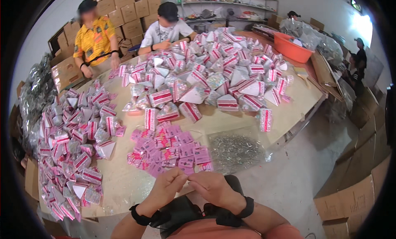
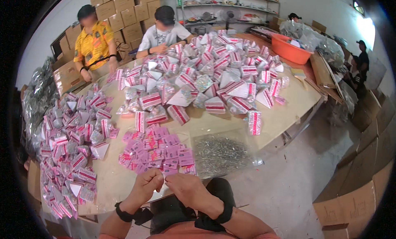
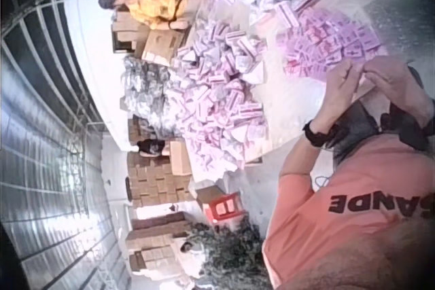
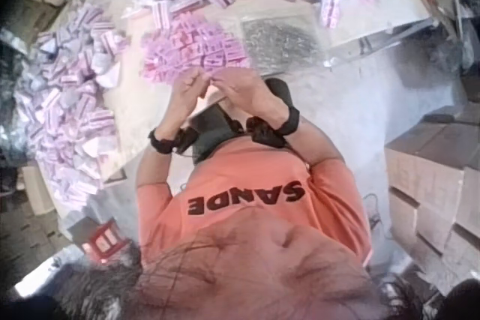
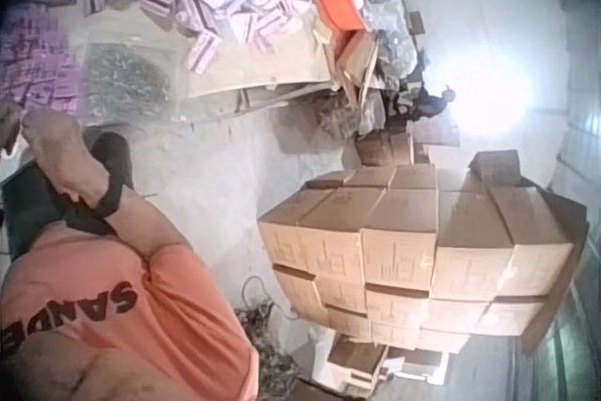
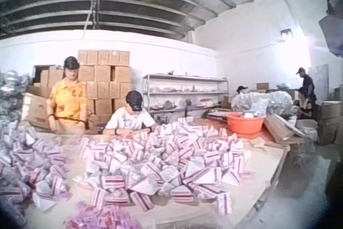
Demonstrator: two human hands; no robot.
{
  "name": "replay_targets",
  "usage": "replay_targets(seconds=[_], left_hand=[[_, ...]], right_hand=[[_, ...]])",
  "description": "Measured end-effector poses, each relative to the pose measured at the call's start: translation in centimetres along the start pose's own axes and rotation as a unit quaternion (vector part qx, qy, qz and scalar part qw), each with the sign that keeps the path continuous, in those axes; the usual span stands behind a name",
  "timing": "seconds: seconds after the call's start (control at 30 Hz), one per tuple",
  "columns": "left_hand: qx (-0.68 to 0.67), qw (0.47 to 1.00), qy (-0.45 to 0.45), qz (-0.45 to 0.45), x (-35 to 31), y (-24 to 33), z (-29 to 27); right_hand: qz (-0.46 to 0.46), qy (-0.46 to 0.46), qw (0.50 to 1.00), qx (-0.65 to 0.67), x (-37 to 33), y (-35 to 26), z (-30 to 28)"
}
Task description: The person repeatedly picks small pink packets and colorful bead-like items from a table, places them into small clear plastic bags, and sets the filled bags aside. Other people at the table perform similar packing actions. The workspace is a large table with many pre-packed items and cardboard boxes in the background.
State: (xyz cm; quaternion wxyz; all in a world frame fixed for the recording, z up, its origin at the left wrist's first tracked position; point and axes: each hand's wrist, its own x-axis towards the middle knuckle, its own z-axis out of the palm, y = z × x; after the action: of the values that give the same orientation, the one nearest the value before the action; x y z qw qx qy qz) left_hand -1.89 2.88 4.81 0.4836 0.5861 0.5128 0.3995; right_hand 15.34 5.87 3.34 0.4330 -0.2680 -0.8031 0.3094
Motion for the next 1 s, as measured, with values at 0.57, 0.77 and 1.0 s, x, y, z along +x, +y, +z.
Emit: replay_targets(seconds=[0.57, 0.77, 1.0], left_hand=[[0.601, 0.683, -0.050, 0.412, 23.4, 10.0, 9.8], [0.665, 0.679, -0.007, 0.311, 26.7, 3.7, 10.6], [0.641, 0.737, 0.019, 0.216, 28.4, 1.9, 10.6]], right_hand=[[0.305, -0.027, 0.914, 0.267, -6.4, 4.8, -7.4], [0.321, -0.020, 0.899, 0.296, -7.4, 5.5, -9.1], [0.314, -0.024, 0.899, 0.304, -7.6, 6.5, -9.1]])
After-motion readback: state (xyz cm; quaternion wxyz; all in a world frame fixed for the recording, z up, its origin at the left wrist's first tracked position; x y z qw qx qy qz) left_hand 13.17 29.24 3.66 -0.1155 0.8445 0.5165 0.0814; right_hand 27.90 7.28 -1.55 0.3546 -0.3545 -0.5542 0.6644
